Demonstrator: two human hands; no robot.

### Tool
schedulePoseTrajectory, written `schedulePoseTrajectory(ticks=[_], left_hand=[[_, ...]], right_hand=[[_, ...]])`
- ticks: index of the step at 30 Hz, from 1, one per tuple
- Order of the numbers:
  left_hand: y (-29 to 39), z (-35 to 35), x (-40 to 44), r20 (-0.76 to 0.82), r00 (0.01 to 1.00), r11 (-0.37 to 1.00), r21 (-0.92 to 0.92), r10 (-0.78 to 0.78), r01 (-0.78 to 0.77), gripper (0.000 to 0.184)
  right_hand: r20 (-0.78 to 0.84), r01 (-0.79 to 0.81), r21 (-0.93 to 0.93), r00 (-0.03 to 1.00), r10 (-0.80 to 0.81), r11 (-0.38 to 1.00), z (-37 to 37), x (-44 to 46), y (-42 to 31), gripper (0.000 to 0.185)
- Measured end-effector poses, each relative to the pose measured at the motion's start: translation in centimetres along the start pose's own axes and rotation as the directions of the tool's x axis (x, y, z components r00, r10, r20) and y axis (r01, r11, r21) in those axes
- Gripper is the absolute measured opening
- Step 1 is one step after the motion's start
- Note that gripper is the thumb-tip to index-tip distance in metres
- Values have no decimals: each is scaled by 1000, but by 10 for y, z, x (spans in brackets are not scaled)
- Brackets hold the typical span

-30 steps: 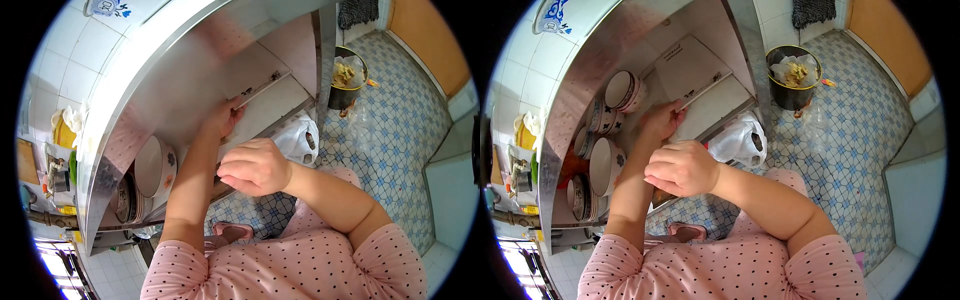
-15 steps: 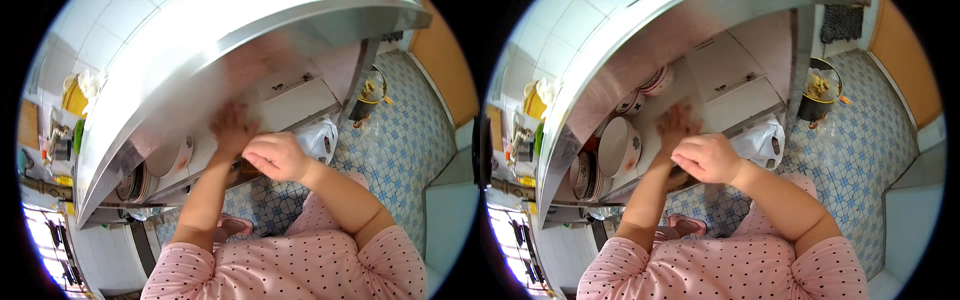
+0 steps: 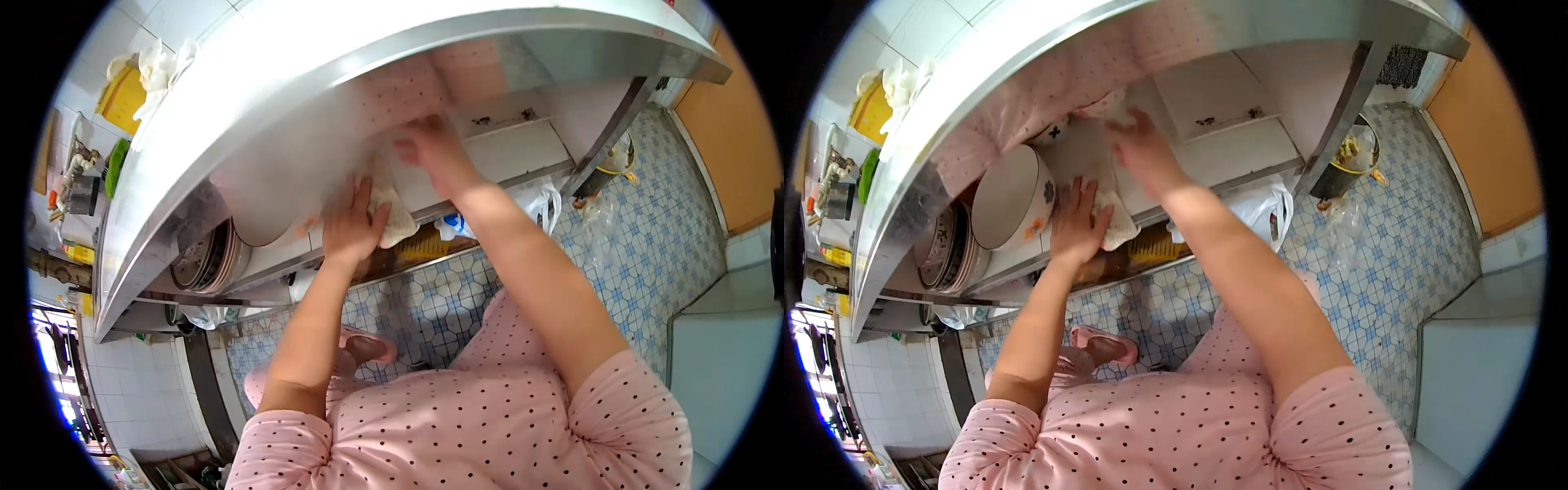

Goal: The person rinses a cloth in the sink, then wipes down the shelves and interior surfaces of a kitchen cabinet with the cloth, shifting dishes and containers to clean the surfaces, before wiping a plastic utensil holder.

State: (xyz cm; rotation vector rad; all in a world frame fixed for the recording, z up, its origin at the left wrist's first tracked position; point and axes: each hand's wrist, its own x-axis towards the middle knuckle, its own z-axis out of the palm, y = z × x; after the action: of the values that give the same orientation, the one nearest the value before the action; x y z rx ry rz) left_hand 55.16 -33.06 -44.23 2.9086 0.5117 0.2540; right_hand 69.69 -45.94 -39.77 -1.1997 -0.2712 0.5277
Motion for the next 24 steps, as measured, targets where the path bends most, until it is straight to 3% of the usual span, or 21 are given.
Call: schedulePoseTrajectory(ticks=[1,4,7,10,24], left_hand=[[0,0,0,-23,1000,999,-45,0,-1,62],[2,-5,0,-10,1000,1000,-27,-1,1,61],[-1,1,1,-51,999,1000,23,14,-13,60],[-2,1,2,-85,995,995,93,42,-34,61],[-6,6,0,-138,990,999,48,9,-2,61]], right_hand=[[-15,-47,99,999,49,994,12,18,-8,65],[-192,-189,174,956,221,966,37,89,-7,57],[-297,-221,240,911,288,945,47,132,3,56],[-352,-200,280,889,294,939,48,157,9,54],[-406,-12,332,901,155,943,7,181,1,49]])
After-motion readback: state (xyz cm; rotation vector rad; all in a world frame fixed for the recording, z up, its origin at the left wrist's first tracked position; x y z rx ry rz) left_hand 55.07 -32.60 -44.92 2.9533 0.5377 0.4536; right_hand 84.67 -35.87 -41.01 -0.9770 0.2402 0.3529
